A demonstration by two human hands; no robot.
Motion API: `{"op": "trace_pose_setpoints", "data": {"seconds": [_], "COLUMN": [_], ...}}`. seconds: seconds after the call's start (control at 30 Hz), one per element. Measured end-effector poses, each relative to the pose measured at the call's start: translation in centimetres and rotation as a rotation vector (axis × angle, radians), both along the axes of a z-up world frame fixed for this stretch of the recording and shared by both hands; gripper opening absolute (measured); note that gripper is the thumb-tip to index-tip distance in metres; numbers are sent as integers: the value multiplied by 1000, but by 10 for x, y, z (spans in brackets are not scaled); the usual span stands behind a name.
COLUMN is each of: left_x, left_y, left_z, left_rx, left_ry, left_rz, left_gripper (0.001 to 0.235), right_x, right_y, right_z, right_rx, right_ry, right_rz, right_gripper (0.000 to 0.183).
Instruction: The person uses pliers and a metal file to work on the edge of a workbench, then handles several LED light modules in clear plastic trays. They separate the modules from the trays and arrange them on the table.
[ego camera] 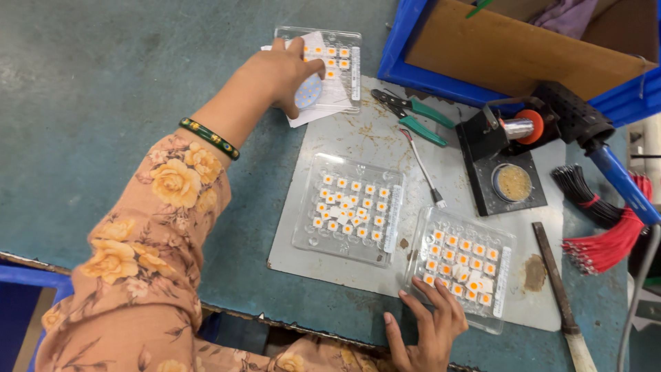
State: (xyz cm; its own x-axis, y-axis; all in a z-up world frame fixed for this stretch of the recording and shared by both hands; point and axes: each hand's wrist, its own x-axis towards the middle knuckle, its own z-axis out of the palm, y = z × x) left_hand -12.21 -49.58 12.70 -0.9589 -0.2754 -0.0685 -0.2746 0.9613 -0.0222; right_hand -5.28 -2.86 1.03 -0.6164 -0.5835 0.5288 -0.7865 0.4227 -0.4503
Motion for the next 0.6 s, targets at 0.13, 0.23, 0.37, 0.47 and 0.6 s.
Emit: {"op": "trace_pose_setpoints", "data": {"seconds": [0.13, 0.23, 0.37, 0.47, 0.6], "left_x": [3, 8, 6, -12, -52], "left_y": [-3, 1, 23, 57, 104], "left_z": [1, 8, 26, 32, 28], "left_rx": [26, 58, 126, 155, 94], "left_ry": [56, 68, 180, 167, 114], "left_rz": [-6, 61, 6, -134, -257], "left_gripper": [97, 99, 99, 94, 95], "right_x": [2, 2, 1, 0, 0], "right_y": [-1, 0, -2, 0, 0], "right_z": [5, 8, 12, 14, 14], "right_rx": [-15, -22, -54, -66, -69], "right_ry": [-4, 7, 31, 41, 52], "right_rz": [-9, 8, 37, 61, 73], "right_gripper": [43, 43, 41, 40, 39]}}
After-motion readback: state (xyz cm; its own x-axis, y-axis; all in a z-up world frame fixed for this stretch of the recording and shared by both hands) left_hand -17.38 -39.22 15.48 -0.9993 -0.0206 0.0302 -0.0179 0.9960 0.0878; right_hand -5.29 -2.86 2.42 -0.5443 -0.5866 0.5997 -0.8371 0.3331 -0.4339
